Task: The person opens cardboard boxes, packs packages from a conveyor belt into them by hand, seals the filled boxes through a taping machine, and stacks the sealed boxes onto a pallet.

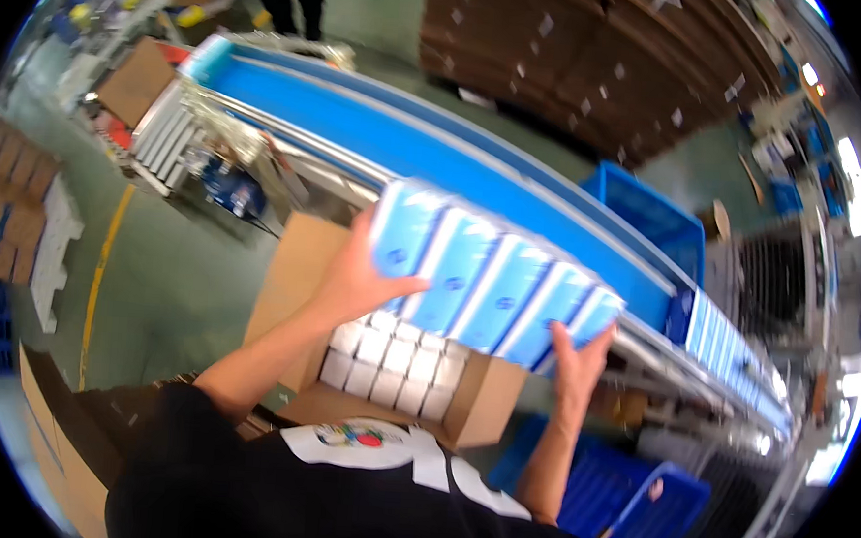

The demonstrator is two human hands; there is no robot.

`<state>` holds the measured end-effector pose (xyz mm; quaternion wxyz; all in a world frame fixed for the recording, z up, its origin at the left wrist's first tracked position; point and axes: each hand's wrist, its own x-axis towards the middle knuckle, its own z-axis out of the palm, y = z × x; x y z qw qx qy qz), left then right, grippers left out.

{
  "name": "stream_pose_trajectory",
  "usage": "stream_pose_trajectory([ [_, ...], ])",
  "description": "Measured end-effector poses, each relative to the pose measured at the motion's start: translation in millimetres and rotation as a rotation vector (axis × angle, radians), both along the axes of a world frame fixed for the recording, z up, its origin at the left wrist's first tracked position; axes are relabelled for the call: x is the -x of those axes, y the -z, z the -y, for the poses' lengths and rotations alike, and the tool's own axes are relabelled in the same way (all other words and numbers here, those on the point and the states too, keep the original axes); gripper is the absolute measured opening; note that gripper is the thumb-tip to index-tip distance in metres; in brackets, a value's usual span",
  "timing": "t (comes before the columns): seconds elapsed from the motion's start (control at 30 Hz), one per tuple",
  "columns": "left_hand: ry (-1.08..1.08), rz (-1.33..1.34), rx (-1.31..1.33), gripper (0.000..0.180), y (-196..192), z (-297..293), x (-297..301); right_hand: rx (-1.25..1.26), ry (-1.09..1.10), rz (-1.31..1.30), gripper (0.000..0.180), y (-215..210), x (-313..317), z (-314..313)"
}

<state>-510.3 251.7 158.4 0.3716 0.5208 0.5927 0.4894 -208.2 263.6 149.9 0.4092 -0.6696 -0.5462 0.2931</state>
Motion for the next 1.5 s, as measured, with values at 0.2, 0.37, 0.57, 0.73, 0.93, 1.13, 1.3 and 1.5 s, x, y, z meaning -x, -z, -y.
stream_pose_trajectory([
  [0.2,0.033,0.187,0.426,0.079,143,106,23,0.504,-0.209,0.203,0.087,69,21,63],
  [0.37,0.064,-0.294,0.462,0.076,230,39,33,0.525,-0.243,0.246,0.091,197,38,10],
  [0.57,0.561,-1.087,0.568,0.068,238,15,-4,0.295,-0.727,0.908,0.075,220,91,-10],
  [0.73,0.71,-1.003,0.858,0.072,256,-84,-22,0.672,-0.897,0.057,0.075,304,71,-95],
  [0.93,0.701,-0.964,0.402,0.057,320,-89,-17,0.244,-0.855,0.447,0.056,275,63,-80],
  [1.13,0.479,-0.914,0.769,0.066,232,4,-21,0.432,-0.681,0.488,0.055,247,28,-1],
  [1.3,1.014,-0.874,0.948,0.072,290,21,-39,0.685,-1.037,0.378,0.07,316,34,7],
  [1.5,1.111,-0.481,0.518,0.061,148,-31,-129,0.464,-1.106,-0.495,0.053,31,-121,-47],
])
